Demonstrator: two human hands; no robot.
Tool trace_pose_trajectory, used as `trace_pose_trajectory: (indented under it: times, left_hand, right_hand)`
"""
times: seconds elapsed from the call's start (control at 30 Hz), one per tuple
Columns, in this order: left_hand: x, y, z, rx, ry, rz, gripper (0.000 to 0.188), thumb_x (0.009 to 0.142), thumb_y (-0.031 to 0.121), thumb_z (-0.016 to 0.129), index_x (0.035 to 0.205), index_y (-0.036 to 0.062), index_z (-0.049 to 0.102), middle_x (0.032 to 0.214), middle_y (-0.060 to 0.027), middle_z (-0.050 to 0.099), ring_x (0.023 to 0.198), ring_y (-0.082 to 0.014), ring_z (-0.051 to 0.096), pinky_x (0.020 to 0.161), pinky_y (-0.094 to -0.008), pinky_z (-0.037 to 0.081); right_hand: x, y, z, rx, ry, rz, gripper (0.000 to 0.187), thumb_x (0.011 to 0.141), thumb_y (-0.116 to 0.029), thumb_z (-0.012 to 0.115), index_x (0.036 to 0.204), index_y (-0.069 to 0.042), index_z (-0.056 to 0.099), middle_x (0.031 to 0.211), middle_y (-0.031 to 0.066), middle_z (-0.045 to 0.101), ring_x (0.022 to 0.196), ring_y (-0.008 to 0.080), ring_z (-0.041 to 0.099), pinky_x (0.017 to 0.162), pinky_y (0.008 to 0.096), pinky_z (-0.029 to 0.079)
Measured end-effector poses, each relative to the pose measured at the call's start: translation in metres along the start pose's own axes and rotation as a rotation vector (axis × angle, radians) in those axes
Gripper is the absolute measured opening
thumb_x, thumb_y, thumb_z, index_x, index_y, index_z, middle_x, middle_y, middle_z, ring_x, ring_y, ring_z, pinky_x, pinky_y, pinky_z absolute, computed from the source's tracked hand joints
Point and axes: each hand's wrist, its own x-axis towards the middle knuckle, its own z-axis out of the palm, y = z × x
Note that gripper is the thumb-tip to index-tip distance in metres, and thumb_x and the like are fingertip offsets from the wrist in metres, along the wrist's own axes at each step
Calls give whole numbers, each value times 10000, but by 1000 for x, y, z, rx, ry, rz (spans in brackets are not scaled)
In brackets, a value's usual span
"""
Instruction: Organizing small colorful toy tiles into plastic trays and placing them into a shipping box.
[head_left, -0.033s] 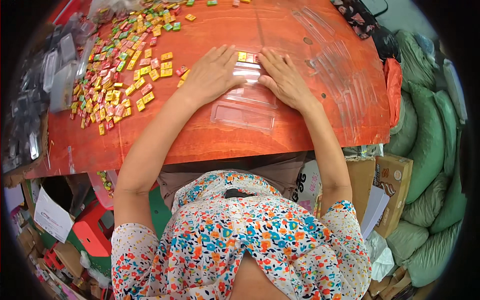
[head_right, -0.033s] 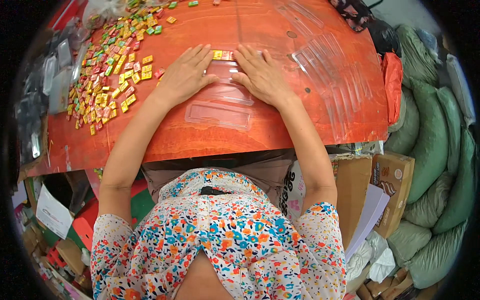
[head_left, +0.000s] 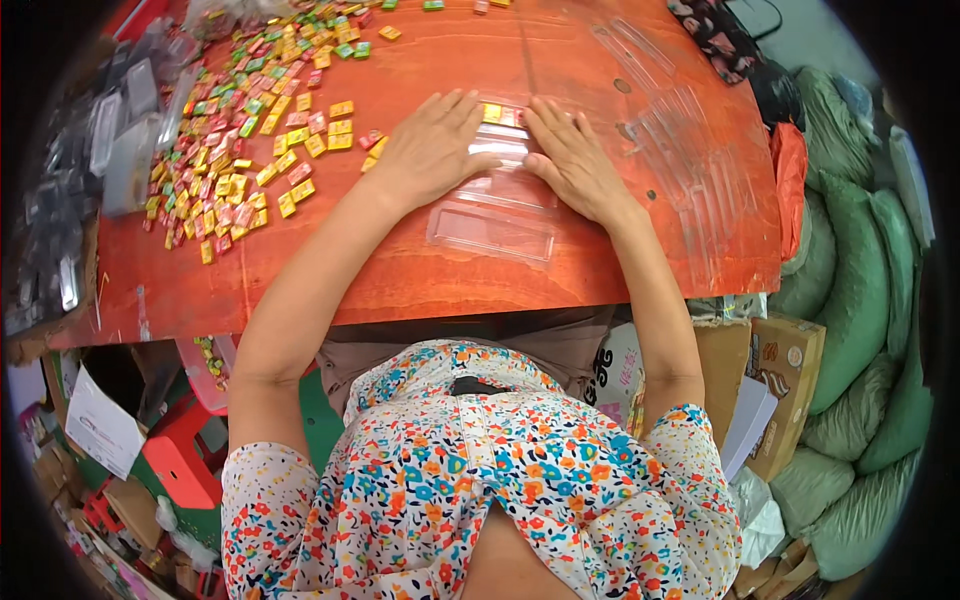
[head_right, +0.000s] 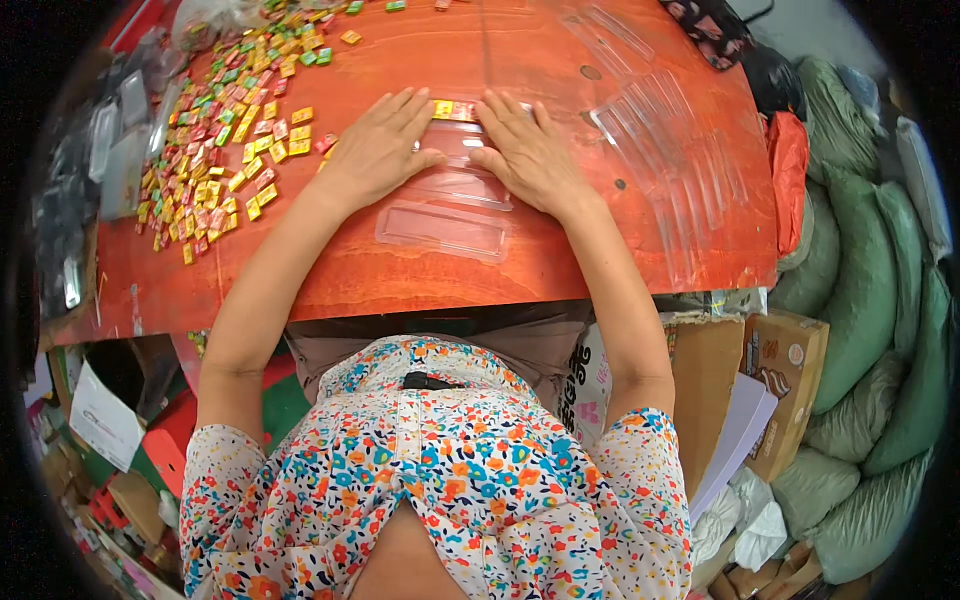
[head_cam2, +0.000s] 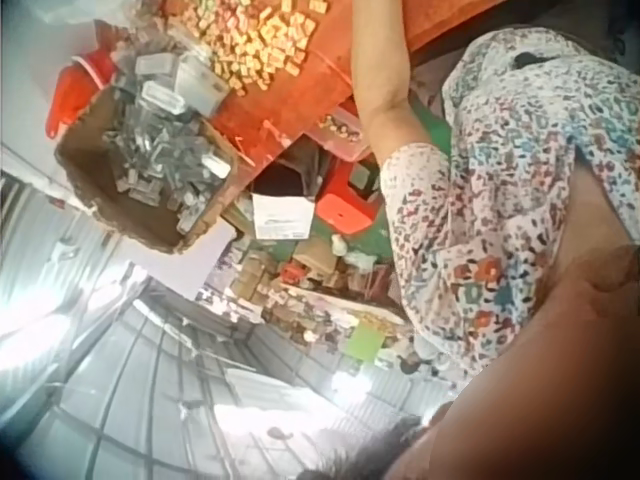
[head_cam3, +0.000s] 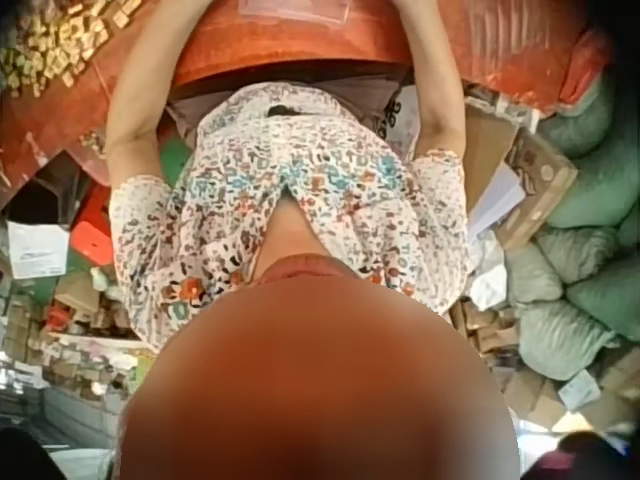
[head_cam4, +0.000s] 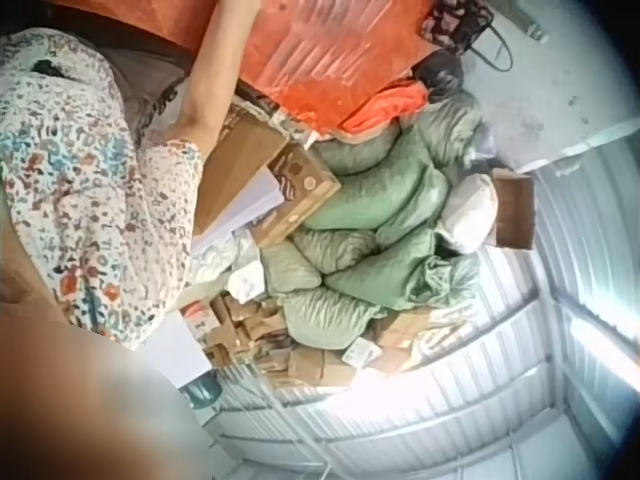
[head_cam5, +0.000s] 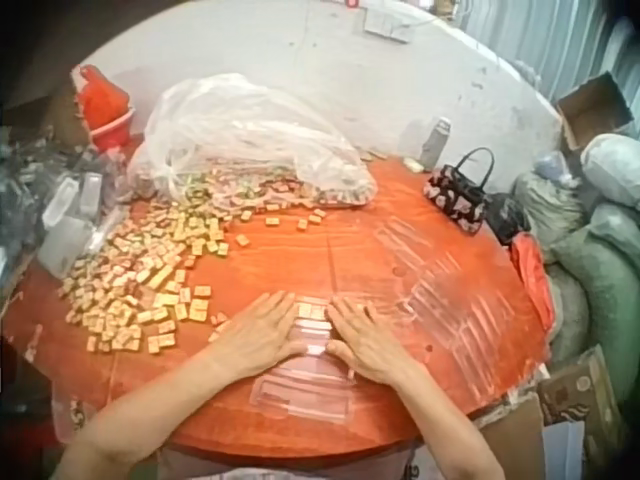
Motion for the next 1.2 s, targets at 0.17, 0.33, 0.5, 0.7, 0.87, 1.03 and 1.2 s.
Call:
trace_pose_trajectory:
  times: [0.17,0.33,0.5,0.7,0.87,1.03,1.2]
  left_hand:
    - [-5,10,-7,-94,9,-69,667,922,433,537,1370,-49,430,1455,-197,415,1368,-333,367,1143,-433,279]
    - [-46,29,-40,-116,132,-133,627,907,382,569,1350,-45,449,1428,-198,430,1341,-345,392,1126,-462,299]
    - [-108,11,-61,-140,246,-312,328,860,200,638,1103,-13,586,1184,-174,603,1128,-344,563,988,-436,440]
    - [-143,-10,-75,-107,347,-554,139,849,128,650,959,44,632,902,-116,598,866,-311,604,716,-418,506]
    - [-145,-37,-81,-70,405,-607,113,870,119,617,942,35,640,858,-124,574,849,-318,594,704,-440,496]
    - [-131,-44,-81,-59,347,-554,113,865,79,581,936,26,652,863,-141,585,858,-329,601,725,-445,503]
    - [-124,-49,-73,-93,318,-544,135,871,58,572,979,15,641,892,-147,596,879,-340,602,759,-439,490]
  right_hand:
    - [1,-3,-13,-76,-95,12,618,1002,-482,359,1476,-85,352,1569,107,261,1468,260,182,1189,461,71]
    - [31,-32,-34,22,32,36,448,983,-337,496,1329,-55,538,1409,139,501,1307,313,463,1119,463,289]
    - [85,-87,-19,180,51,-125,299,902,-300,624,1055,-49,680,1064,120,680,907,315,665,777,417,523]
    - [124,-133,3,-77,-32,5,327,844,-372,640,979,-78,692,935,102,697,886,306,667,738,409,525]
    - [122,-129,9,-75,48,-103,270,832,-282,637,968,-52,675,877,119,684,837,321,661,715,425,525]
    - [82,-148,21,132,51,-440,263,806,-206,679,1024,-61,655,1002,120,669,932,321,624,808,434,487]
    - [68,-157,9,254,23,-438,319,790,-233,720,1065,-80,667,1022,111,670,932,311,615,815,424,476]
